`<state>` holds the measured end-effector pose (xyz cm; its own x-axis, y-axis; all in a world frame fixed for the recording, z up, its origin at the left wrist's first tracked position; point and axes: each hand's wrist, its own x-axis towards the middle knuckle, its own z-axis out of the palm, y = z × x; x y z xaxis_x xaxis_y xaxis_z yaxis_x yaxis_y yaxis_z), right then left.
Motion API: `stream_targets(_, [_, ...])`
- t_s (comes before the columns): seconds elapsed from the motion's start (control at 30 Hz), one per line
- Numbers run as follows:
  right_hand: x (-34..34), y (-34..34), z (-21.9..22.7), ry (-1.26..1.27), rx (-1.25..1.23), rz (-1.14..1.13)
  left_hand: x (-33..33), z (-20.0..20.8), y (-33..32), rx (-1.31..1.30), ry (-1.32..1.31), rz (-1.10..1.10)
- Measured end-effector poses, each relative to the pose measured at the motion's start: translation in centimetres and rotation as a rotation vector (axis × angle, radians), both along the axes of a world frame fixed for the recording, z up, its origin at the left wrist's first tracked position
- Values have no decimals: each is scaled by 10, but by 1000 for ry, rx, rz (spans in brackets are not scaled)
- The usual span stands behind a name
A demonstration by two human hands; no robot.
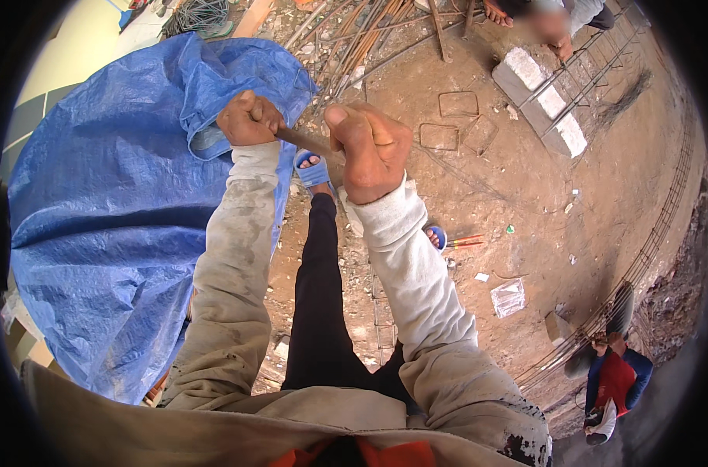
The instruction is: The person sits on the ground and uses pliers to twist wire ties around intersecting rebar rods, securing a rectangular rebar cage. The person repositions the cage and continues tying additional intersections before moving the finished cage aside.
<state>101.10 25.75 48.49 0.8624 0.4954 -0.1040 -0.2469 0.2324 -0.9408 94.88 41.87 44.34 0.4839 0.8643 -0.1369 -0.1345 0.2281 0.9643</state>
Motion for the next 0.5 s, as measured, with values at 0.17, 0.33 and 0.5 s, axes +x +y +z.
stream_targets(0.17, [-32, -36, 4, -133, 266, -71, 21, -7, -34, 383, 39, -33])
stream_targets(0.33, [-32, -25, 5, -39, -8, -20, 8, 2, -42, 183, -97, 23])
stream_targets(0.5, [-33, -4, 7, -52, 2, -25, -29, 7, -40, 79, -50, 68])
